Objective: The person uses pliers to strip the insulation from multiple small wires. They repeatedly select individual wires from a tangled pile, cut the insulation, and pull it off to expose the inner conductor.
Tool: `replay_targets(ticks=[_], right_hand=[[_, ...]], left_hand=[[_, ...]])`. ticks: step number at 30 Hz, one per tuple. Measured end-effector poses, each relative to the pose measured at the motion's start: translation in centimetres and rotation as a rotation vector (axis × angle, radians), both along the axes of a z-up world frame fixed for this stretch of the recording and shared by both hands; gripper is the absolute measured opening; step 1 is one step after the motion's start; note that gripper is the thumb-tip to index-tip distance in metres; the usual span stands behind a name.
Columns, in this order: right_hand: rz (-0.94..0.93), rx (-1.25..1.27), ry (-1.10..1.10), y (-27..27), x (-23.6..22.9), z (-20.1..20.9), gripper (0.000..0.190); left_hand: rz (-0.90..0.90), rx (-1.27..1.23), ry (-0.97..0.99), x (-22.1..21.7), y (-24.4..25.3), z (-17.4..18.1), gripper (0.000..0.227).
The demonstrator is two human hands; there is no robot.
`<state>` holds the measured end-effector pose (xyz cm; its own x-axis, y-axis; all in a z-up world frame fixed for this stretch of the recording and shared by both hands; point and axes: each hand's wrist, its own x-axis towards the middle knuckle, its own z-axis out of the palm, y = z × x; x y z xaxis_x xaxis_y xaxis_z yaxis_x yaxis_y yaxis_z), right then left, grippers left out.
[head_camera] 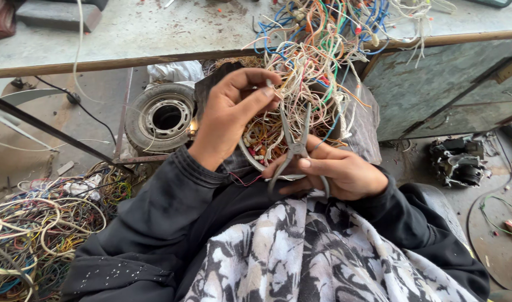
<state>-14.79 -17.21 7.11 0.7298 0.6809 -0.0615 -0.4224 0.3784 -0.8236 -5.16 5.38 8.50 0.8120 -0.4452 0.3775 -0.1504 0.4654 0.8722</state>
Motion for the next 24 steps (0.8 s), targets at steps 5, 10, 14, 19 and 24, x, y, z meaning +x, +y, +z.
replay_targets(ticks=[5, 10, 14, 19, 24], right_hand=[[0.123, 0.035, -0.048, 1.0, 0.0, -1.2, 0.047], [0.447, -0.09, -0.374, 2.4, 0.9, -1.9, 0.057], [0.34, -0.125, -0.382, 2.9, 0.7, -2.4, 0.048], [0.079, 0.045, -0.231, 1.9, -0.4, -2.2, 0.045], [-0.068, -0.098, -0.269, 1.5, -0.5, -1.2, 0.042]], left_hand=[[0.095, -0.046, -0.019, 0.6, 1.1, 0.7, 0.021], [0.138, -0.185, 0.042, 1.2, 1.8, 1.4, 0.023], [0.106, -0.195, 0.045, 1.1, 2.0, 1.5, 0.024], [0.14, -0.15, 0.033, 0.7, 2.1, 1.7, 0.022], [0.172, -0.007, -0.093, 0.4, 2.5, 2.4, 0.018]])
